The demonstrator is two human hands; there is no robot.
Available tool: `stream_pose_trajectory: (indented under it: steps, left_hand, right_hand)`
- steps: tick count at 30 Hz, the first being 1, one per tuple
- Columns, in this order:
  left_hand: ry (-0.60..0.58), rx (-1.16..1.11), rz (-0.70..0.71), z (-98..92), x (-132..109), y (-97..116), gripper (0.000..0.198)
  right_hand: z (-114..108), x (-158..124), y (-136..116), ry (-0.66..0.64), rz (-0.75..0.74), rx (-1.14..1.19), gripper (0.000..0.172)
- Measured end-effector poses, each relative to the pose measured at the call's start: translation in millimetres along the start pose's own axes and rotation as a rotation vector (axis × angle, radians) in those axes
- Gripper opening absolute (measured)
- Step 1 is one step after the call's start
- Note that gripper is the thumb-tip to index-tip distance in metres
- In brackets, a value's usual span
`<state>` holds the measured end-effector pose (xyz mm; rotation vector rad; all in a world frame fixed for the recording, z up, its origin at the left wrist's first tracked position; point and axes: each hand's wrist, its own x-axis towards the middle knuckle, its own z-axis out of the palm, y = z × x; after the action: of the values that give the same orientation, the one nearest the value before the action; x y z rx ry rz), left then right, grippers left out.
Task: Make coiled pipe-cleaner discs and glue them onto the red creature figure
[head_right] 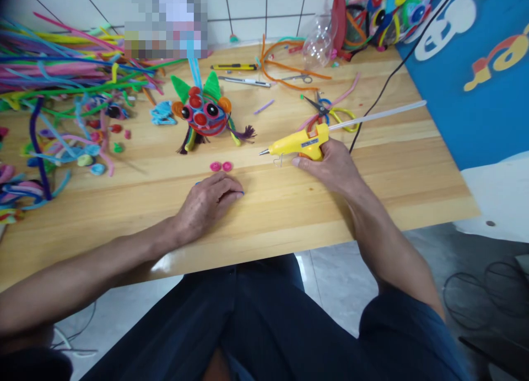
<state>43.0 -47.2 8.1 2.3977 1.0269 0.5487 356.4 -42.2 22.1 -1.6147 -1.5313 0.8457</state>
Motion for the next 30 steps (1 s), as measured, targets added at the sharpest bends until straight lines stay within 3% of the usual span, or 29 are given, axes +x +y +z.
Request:
stream_pose_trajectory:
  steps: [4, 14, 19, 24, 30]
  left_hand:
    - [0.023, -0.091, -0.012, -3.6, -1.2, -0.8, 0.018]
    - [0.020, -0.043, 0.038, 0.1, -5.0, -3.7, 0.020]
    - [-0.104, -0.030, -0.094, -13.8, 3.4, 5.1, 0.011]
    - [-0.293, 0.123, -0.214, -32.3, 21.2, 15.9, 0.008]
    - [-0.485, 0.323, -0.259, -35.2, 44.5, 32.2, 0.016]
  right_hand:
    - [1.4, -0.7, -3.2, 0.012, 0.039, -0.016, 0.019]
    - [2.5, -2.8, -6.0, 0.026, 0.014, -0.092, 0.026]
    - [2.1, -2.3, -6.1, 0.000, 0.002, -0.091, 0.028]
    - [2.2, -2.4, -5.3, -0.012, -0.012, -0.102, 0.026]
    - [1.4, -3.4, -1.3, 0.010, -0.001, -0.126, 0.026]
